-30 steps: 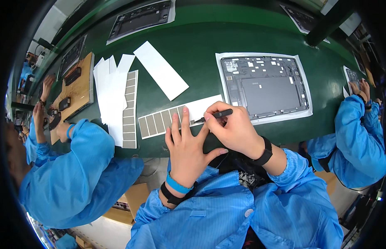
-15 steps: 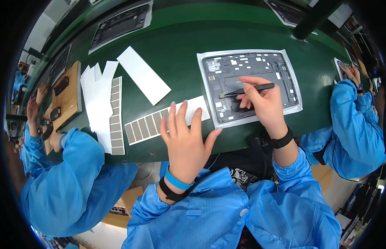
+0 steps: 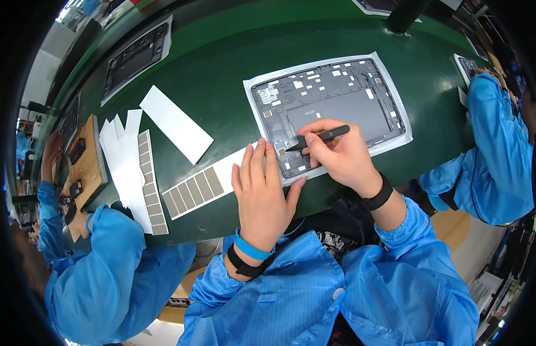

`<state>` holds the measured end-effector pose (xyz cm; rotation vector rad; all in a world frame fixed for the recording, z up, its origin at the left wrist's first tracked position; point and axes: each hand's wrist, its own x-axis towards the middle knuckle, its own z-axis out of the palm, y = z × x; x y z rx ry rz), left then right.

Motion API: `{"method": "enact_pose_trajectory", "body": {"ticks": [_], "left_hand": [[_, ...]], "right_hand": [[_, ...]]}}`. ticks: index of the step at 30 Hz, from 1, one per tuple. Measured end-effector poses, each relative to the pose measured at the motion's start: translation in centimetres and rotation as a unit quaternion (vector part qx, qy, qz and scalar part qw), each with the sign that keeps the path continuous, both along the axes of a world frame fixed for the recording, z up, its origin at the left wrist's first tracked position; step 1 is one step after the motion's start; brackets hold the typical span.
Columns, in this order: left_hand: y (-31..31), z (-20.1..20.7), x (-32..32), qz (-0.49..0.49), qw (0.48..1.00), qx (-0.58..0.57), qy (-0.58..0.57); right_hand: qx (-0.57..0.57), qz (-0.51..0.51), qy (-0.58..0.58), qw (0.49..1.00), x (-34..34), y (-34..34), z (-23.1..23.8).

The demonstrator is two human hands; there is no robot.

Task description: Manually assembling electronic components into a tablet or laptop chassis on an assembly line.

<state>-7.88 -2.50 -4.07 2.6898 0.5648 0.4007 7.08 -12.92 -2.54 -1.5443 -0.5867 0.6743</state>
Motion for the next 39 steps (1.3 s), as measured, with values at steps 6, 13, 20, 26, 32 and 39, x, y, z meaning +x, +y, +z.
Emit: {"method": "enact_pose_trajectory", "body": {"ticks": [6,13,20,26,32,39], "left_hand": [[0.0,0.0,0.0,-0.003,1.0,0.0,0.001],[-0.2,-0.2,-0.2,-0.016,1.0,0.022,0.016],[-0.3,-0.2,-0.1,-0.027,0.998,0.048,0.022],[-0.8,-0.1,0.3,-0.019,0.996,0.077,0.031],[-0.6,0.4,0.7,-0.014,0.991,0.128,0.04],[1.0,1.3,-4.5,0.037,0.999,0.024,-0.018]], "right_hand": [[-0.004,0.014,-0.026,1.0,0.1,0.1,-0.3],[-0.012,0.001,-0.019,1.0,-0.1,0.2,-0.6],[0.004,-0.022,-0.095,0.995,-0.9,0.2,-0.4],[-0.01,-0.054,-0.117,0.992,-2.0,0.3,0.0],[0.029,-0.106,-0.058,0.992,-1.4,0.5,-0.9],[0.09,0.001,0.01,0.996,-1.0,3.1,2.9]]}}
